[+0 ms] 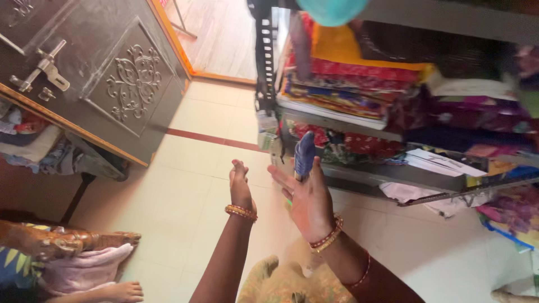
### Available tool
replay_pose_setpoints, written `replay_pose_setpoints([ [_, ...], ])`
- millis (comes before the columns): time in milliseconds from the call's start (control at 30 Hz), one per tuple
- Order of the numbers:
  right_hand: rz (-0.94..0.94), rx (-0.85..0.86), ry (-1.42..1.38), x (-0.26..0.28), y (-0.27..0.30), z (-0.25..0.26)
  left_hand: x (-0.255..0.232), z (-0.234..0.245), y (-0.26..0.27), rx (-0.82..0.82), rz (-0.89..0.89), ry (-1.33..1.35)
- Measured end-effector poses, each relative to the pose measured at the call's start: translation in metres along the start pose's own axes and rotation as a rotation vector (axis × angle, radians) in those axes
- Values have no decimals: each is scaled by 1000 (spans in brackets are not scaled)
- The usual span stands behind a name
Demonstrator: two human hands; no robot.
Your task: The person sweeps a tiled balcony floor with a broom, moving a cot and shifting shoes to ensure all areas are reached.
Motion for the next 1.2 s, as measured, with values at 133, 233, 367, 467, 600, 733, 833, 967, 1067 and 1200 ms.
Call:
replay_pose_setpoints([
  [133,-66,30,-42,-9,-43,-39,-43,8,-13,-91,141,-94],
  [233,-153,67,-123,-12,-76,-63,-53,12,-29,-88,298,-149],
  [367,-257,217,-161,-29,-137,-92,-59,26,-76,69,396,-81],
  [467,-317,245,-169,-43,-209,-107,-84,35,-135,199,411,-39],
  [600,-383,277,-349,-65,-313,-149,-137,48,-215,344,390,80],
  [733,-326,204,-331,-49,-405,-192,-203,49,-317,552,100,127],
  [833,-391,165,-309,-16,-450,-196,-236,53,-350,364,190,2],
  [967,-222,248,-224,-35,-510,-198,-259,54,-400,230,289,-95],
  [1067,-206,-84,90,-70,-577,-163,-257,56,-460,163,364,-139],
  [1200,-223,-48,196,-42,-693,-85,-261,49,-554,188,425,-203],
])
Point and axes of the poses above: each hand's wrist, its own y-axis away from the middle knuckle, its own z-axis out of the back of the hand, x = y × z, the point moved 1 cm from there along -y, towards the middle knuckle, and after that the axes turned 7 degrees about -y, right-handed, at the moved point
